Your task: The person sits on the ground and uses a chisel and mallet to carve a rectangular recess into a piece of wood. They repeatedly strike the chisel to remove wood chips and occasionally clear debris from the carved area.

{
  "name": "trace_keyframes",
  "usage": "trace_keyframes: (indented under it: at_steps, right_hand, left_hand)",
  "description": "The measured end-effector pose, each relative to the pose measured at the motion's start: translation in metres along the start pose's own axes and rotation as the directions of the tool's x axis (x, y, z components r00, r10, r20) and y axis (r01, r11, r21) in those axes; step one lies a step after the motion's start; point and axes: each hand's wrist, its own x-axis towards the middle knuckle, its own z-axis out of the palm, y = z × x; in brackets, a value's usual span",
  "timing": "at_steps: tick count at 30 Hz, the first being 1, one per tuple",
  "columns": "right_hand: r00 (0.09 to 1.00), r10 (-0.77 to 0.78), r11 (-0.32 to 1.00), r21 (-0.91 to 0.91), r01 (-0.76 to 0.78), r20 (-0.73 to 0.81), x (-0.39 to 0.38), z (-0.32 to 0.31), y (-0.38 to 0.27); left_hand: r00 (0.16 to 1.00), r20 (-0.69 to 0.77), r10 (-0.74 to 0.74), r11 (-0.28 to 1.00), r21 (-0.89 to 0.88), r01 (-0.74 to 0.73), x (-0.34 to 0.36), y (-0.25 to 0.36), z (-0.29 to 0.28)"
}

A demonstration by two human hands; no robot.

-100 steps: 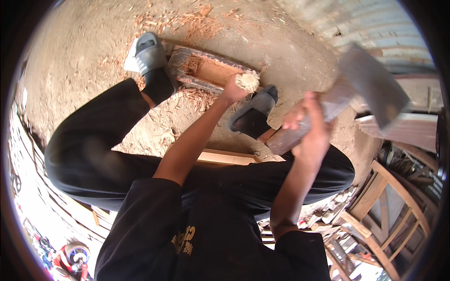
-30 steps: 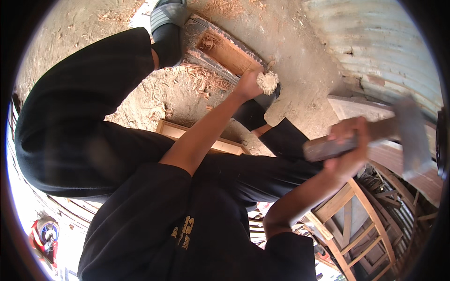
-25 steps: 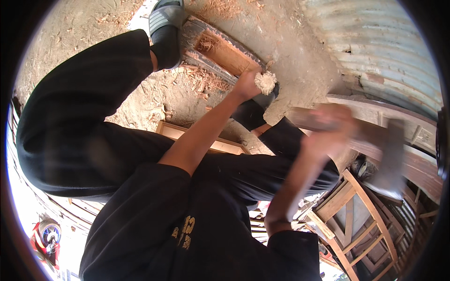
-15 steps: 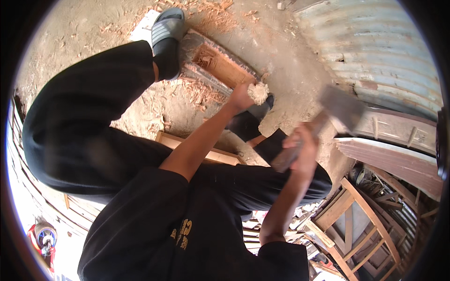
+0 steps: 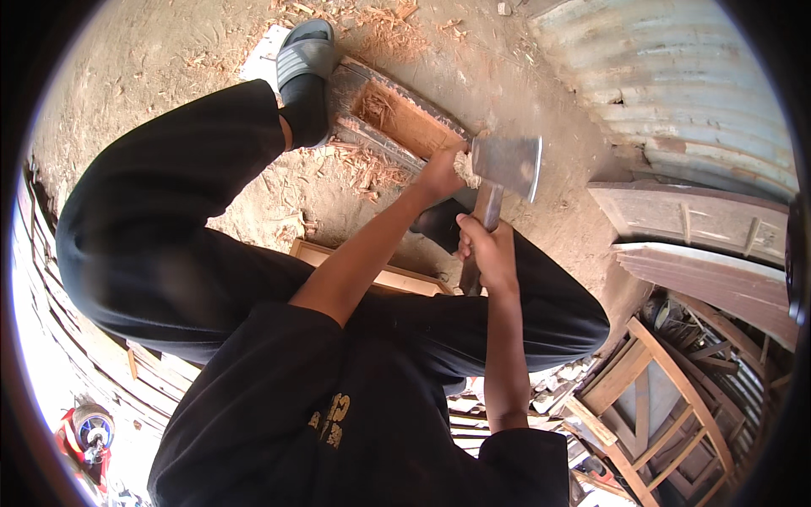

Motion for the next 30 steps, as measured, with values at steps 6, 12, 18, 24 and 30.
trace_keyframes:
  at_steps: [6,12,18,24,30]
  right_hand:
    - [0.998,-0.045,0.961,0.271,0.055,-0.041,-0.037,-0.027,-0.054]
    - [0.943,-0.097,0.833,0.493,0.252,-0.319,-0.075,-0.111,-0.077]
    - [0.925,-0.239,0.560,0.736,0.381,-0.297,-0.081,-0.156,-0.076]
    - [0.952,-0.305,0.344,0.929,0.137,-0.028,-0.082,-0.171,-0.061]
    - [0.870,-0.481,0.361,0.929,0.080,0.112,-0.079,-0.179,-0.059]
  left_hand:
    - [0.922,0.386,-0.012,0.981,0.185,-0.064,0.018,-0.006,-0.042]
    - [0.701,0.459,-0.546,0.754,0.633,0.173,0.083,0.071,-0.086]
    - [0.637,0.492,-0.593,0.783,0.537,0.314,0.076,0.109,-0.015]
    - [0.683,0.335,-0.649,0.702,0.609,0.369,0.052,0.091,0.010]
    - [0.846,0.349,-0.403,0.808,0.570,0.150,-0.010,0.062,-0.012]
